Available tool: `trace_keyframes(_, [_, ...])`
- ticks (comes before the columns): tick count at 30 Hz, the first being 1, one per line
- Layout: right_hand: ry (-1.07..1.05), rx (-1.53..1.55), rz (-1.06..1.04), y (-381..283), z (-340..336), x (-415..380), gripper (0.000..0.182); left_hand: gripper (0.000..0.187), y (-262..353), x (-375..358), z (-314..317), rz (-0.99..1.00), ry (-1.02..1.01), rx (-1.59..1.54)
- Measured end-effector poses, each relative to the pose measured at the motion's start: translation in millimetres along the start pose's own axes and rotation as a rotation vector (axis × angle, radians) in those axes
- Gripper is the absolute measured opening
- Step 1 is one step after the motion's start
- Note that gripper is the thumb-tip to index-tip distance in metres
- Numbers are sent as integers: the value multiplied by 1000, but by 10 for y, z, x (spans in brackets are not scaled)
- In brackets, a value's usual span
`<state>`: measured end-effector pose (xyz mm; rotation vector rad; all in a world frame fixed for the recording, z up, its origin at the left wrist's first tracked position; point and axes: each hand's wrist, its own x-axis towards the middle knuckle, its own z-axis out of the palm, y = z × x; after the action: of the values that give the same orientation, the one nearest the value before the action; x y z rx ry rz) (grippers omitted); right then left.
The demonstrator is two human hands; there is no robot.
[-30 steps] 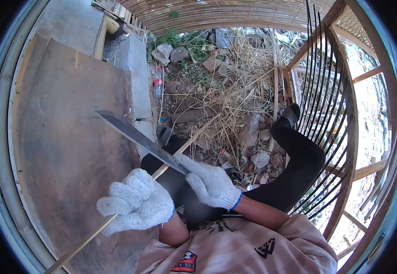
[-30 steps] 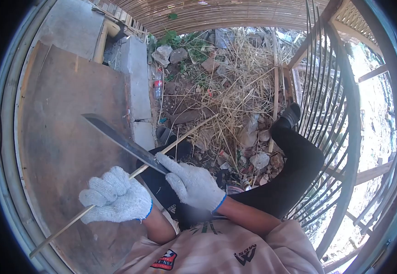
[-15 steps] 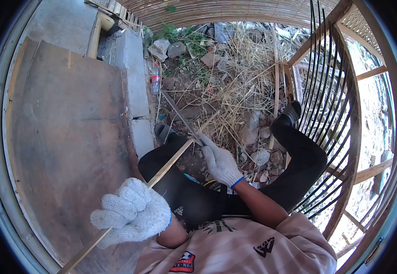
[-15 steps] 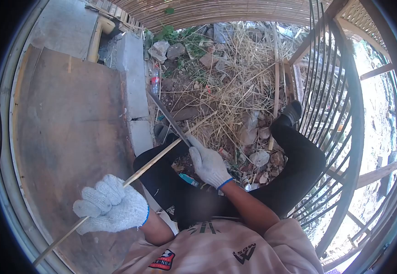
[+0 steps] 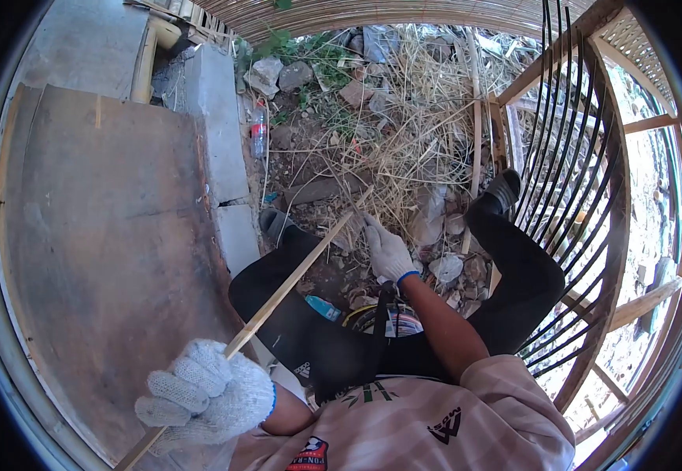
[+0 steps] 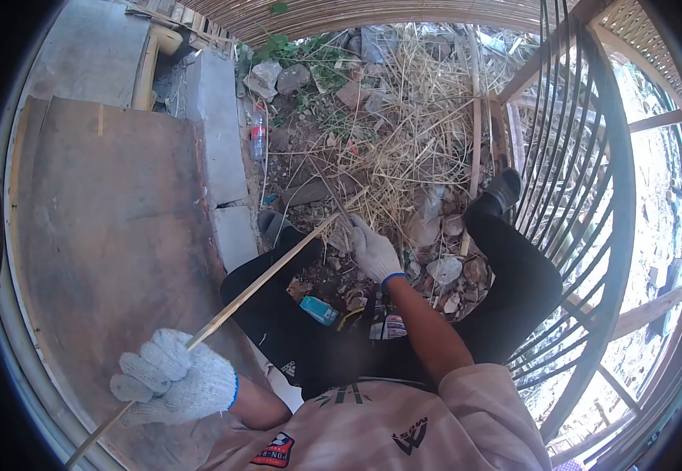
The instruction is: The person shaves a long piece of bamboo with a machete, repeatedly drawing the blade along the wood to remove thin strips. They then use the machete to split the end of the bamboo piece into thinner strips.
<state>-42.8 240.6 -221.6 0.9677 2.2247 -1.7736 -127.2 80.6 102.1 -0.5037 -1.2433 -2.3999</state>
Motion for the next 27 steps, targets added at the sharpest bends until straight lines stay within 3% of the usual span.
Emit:
trace_keyframes(5, [-45, -14, 181, 330, -17, 286, 55, 49, -29, 46, 116, 4, 11, 4])
trace_keyframes(7, [-24, -16, 179, 404, -28, 367, 53, 48, -28, 94, 56, 18, 17, 2])
trace_keyframes(12, [40, -19, 175, 744, 34, 555, 52, 47, 28, 291, -33, -54, -207, 18])
trace_keyframes(14, [-3, -23, 273, 825, -26, 614, 54, 47, -6, 299, -23, -43, -201, 5])
trace_keyframes(19, [-26, -45, 295, 1154, -75, 664, 58, 46, 14, 305, -139, -34, -190, -18])
trace_keyframes(21, [-42, 12, 268, 1029, -196, 544, 58, 47, 30, 154, -115, -3, 125, -17])
trace_keyframes(25, [60, 51, 149, 695, -358, 248, 56, 51, -122, 58, 195, 57, 152, 7])
trace_keyframes(27, [70, 44, 89, 420, -464, 147, 56, 58, -113, 40, 62, -42, -282, 84])
